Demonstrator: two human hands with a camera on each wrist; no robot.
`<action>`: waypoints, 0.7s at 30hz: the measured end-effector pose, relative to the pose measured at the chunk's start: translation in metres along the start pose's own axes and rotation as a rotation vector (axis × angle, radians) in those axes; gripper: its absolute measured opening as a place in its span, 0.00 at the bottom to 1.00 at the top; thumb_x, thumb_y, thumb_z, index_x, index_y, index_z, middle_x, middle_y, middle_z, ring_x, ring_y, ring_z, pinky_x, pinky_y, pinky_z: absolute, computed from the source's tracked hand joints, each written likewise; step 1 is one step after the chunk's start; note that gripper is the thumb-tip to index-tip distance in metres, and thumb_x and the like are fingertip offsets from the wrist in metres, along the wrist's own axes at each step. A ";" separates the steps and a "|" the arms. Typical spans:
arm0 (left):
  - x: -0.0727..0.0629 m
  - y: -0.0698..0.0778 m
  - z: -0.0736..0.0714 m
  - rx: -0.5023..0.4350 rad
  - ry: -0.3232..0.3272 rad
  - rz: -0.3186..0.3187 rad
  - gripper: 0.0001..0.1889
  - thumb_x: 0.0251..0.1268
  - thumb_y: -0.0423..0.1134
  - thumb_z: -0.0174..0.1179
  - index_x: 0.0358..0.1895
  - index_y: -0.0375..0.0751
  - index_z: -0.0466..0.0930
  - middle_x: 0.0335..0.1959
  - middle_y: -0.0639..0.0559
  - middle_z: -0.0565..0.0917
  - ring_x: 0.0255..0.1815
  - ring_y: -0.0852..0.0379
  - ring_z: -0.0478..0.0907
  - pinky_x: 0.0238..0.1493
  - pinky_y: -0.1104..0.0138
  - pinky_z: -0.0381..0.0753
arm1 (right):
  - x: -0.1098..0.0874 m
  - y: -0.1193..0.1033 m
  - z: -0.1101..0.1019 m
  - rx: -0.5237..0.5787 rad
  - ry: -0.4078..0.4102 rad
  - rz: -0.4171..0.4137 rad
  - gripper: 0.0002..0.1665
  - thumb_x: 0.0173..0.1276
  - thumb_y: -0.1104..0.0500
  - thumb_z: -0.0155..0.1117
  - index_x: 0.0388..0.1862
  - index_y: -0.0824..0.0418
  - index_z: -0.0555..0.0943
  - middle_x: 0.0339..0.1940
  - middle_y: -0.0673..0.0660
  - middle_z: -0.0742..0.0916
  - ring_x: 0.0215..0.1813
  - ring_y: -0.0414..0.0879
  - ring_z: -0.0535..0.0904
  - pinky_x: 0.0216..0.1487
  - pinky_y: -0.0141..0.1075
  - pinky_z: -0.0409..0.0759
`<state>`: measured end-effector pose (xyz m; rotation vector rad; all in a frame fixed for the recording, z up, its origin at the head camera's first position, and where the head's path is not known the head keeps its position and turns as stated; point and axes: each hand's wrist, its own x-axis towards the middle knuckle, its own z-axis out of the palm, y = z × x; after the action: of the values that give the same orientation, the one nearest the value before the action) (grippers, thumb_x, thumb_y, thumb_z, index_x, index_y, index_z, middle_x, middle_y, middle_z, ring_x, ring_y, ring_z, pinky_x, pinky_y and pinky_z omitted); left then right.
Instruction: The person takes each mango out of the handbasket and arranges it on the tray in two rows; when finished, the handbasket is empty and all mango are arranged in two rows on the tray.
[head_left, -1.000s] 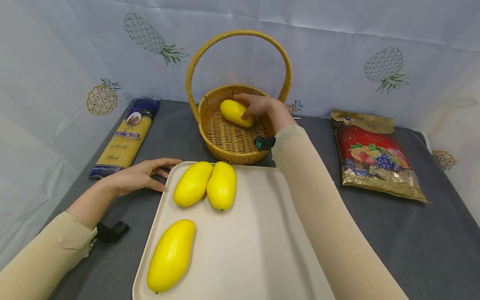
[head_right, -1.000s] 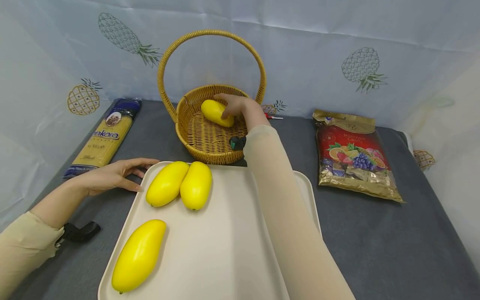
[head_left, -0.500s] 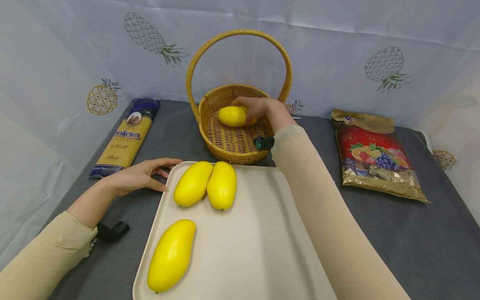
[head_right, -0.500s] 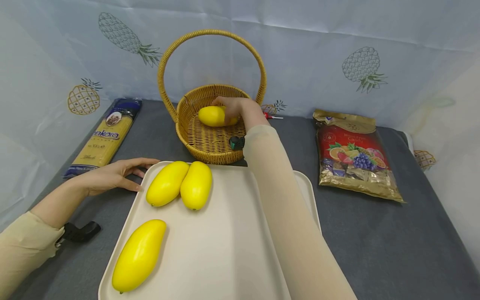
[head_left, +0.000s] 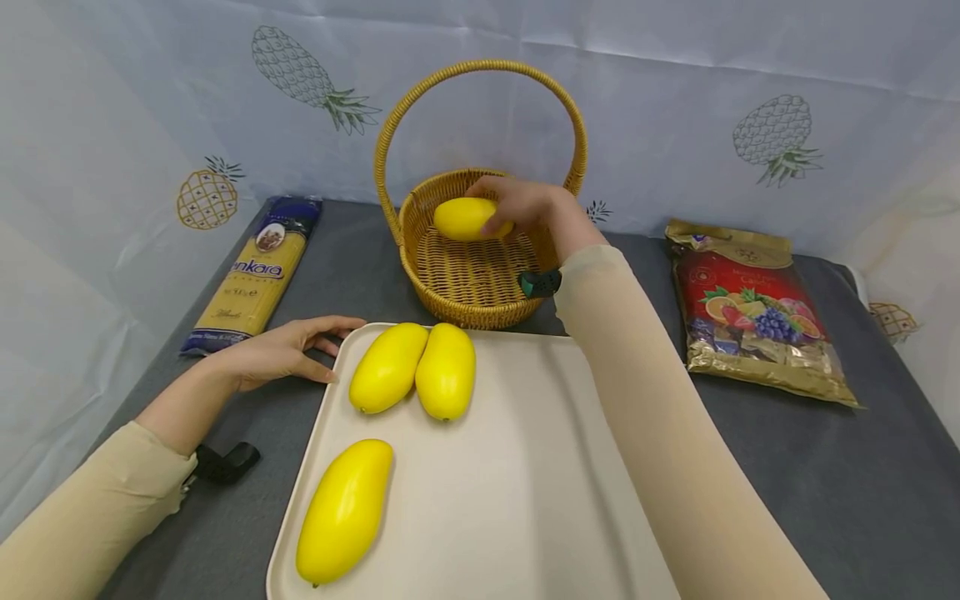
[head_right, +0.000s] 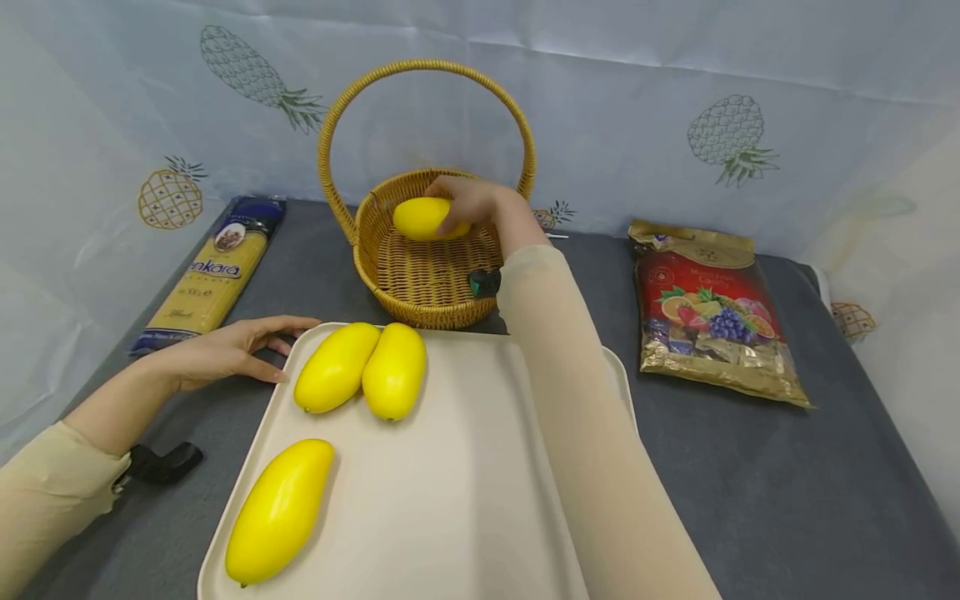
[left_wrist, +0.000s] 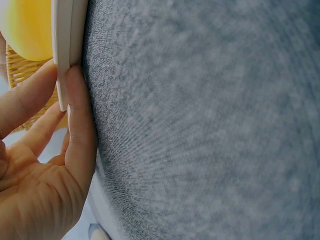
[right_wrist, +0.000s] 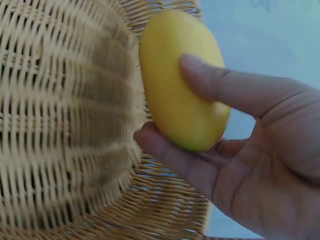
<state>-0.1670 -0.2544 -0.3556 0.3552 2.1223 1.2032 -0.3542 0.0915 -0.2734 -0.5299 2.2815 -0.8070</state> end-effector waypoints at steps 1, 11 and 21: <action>0.000 0.000 0.000 0.000 -0.001 0.001 0.44 0.60 0.37 0.68 0.78 0.45 0.54 0.75 0.37 0.60 0.63 0.44 0.68 0.51 0.68 0.81 | -0.002 -0.001 -0.002 0.023 0.000 -0.013 0.40 0.72 0.61 0.61 0.77 0.47 0.56 0.75 0.56 0.62 0.63 0.52 0.65 0.64 0.52 0.74; 0.001 0.000 0.000 0.002 -0.003 0.001 0.44 0.60 0.37 0.68 0.78 0.45 0.54 0.74 0.37 0.60 0.63 0.44 0.67 0.51 0.68 0.80 | -0.029 -0.015 -0.013 0.032 0.024 -0.165 0.39 0.69 0.55 0.66 0.75 0.41 0.61 0.61 0.59 0.71 0.59 0.50 0.74 0.56 0.41 0.83; 0.000 -0.001 0.000 0.005 -0.001 -0.001 0.44 0.61 0.37 0.68 0.78 0.44 0.54 0.73 0.36 0.60 0.64 0.43 0.67 0.52 0.68 0.80 | -0.063 -0.021 -0.008 0.044 -0.085 -0.452 0.35 0.66 0.60 0.68 0.71 0.47 0.69 0.59 0.57 0.77 0.54 0.56 0.77 0.54 0.43 0.82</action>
<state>-0.1673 -0.2547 -0.3563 0.3573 2.1244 1.1974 -0.3125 0.1145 -0.2269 -1.0618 2.0866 -1.0226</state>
